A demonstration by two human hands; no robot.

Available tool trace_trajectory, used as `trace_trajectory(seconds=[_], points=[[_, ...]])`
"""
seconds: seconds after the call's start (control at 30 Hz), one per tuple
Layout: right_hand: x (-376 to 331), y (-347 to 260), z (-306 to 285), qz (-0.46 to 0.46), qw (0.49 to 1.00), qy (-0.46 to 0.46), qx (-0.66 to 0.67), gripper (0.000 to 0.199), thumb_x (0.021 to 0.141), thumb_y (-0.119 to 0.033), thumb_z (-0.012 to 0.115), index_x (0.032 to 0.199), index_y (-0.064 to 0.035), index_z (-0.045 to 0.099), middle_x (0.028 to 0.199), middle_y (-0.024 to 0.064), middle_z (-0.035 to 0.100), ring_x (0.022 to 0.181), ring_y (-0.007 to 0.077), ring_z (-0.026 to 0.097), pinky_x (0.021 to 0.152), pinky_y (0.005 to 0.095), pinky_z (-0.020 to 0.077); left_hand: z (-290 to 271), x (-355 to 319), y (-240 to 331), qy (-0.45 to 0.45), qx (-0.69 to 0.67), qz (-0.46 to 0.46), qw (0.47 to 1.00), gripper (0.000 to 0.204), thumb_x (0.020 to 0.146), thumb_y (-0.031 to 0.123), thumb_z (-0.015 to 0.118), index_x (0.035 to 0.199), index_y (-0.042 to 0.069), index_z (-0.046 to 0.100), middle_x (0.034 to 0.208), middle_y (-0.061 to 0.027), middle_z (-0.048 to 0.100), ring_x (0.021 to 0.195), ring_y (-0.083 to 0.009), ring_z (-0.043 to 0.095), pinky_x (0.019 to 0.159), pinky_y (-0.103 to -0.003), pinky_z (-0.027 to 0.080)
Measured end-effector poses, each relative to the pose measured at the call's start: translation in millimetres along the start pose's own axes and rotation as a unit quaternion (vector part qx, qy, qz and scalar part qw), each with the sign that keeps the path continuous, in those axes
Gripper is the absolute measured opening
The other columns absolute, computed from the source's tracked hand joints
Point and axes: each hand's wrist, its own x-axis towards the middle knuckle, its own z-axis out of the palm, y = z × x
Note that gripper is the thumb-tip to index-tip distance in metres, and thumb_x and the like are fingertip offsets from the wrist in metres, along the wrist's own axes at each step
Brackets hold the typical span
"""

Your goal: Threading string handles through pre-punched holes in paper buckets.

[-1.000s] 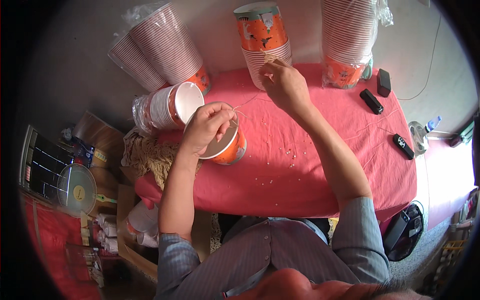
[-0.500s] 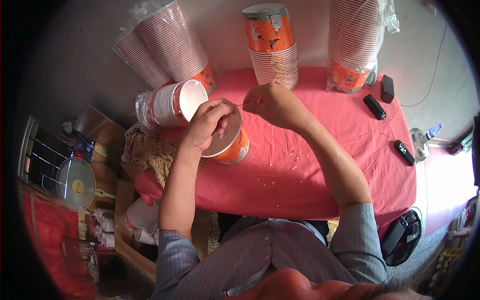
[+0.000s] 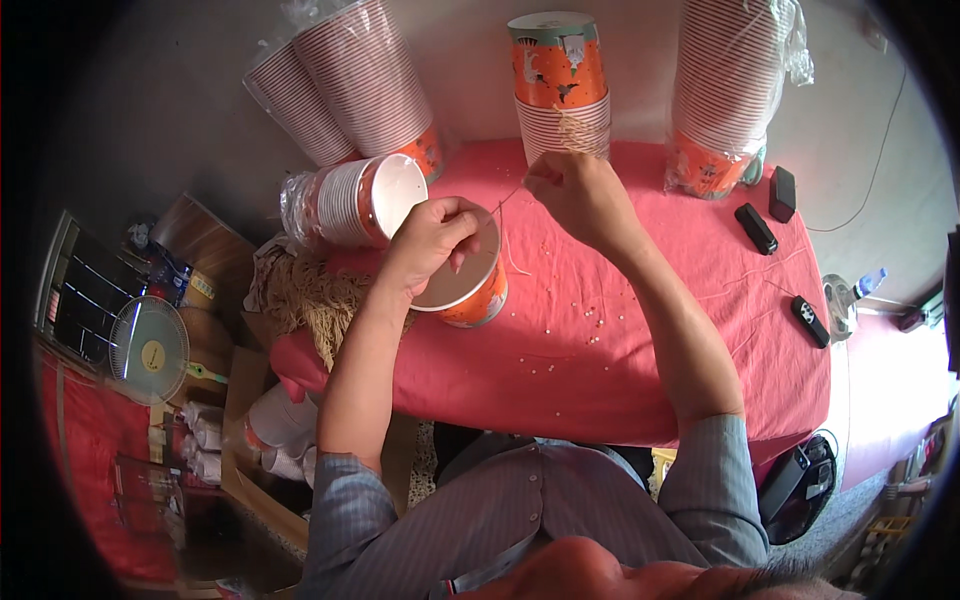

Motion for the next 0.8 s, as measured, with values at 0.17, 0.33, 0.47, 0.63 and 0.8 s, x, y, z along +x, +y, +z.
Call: trace_trajectory(seconds=[0.17,0.33,0.47,0.63,0.8], points=[[-15.3,-13.4,-0.9,-0.080,0.972,-0.085,-0.206,0.019,0.099,-0.021,0.070,0.097,-0.0029,0.077,0.088,0.0189,0.077,0.084,0.0385,0.077,0.075,0.0518,0.0604,7.0,-4.4,1.2,0.021,0.009,-0.007,1.000,0.020,0.108,0.019,0.069,0.106,0.001,0.078,0.084,-0.0013,0.073,0.065,-0.0055,0.061,0.055,-0.023,0.046],[-31.7,-22.9,4.0,-0.205,0.942,-0.189,-0.190,0.016,0.101,-0.015,0.066,0.094,-0.0044,0.076,0.093,0.0160,0.076,0.088,0.0372,0.076,0.078,0.0508,0.0593,19.7,-14.4,6.4,0.024,-0.030,0.028,0.999,0.020,0.109,0.018,0.069,0.102,0.001,0.078,0.083,-0.0008,0.075,0.063,-0.0048,0.059,0.059,-0.022,0.045],[-23.8,-26.7,-4.0,-0.223,0.954,-0.192,-0.062,0.017,0.102,-0.015,0.066,0.100,-0.0028,0.077,0.095,0.0167,0.076,0.091,0.0375,0.076,0.080,0.0488,0.0594,21.4,-19.3,4.6,0.019,-0.026,0.032,0.999,0.019,0.109,0.018,0.070,0.103,0.001,0.077,0.084,-0.0013,0.075,0.063,-0.0044,0.058,0.059,-0.022,0.045],[-17.2,-25.7,-5.1,-0.164,0.973,-0.158,0.040,0.018,0.104,-0.015,0.068,0.109,-0.0012,0.078,0.098,0.0189,0.078,0.090,0.0363,0.077,0.080,0.0456,0.0598,20.1,-19.7,-3.3,0.020,-0.041,0.068,0.997,0.016,0.108,0.017,0.070,0.108,0.002,0.076,0.086,-0.0018,0.075,0.063,-0.0036,0.056,0.059,-0.021,0.044],[-14.5,-23.8,0.5,-0.121,0.980,-0.132,0.081,0.017,0.104,-0.013,0.068,0.108,-0.0005,0.077,0.090,0.0184,0.077,0.084,0.0335,0.077,0.077,0.0442,0.0584,23.1,-24.2,-3.2,0.015,-0.039,0.066,0.997,0.017,0.108,0.016,0.071,0.111,0.000,0.076,0.087,-0.0018,0.075,0.064,-0.0035,0.055,0.059,-0.022,0.043]])
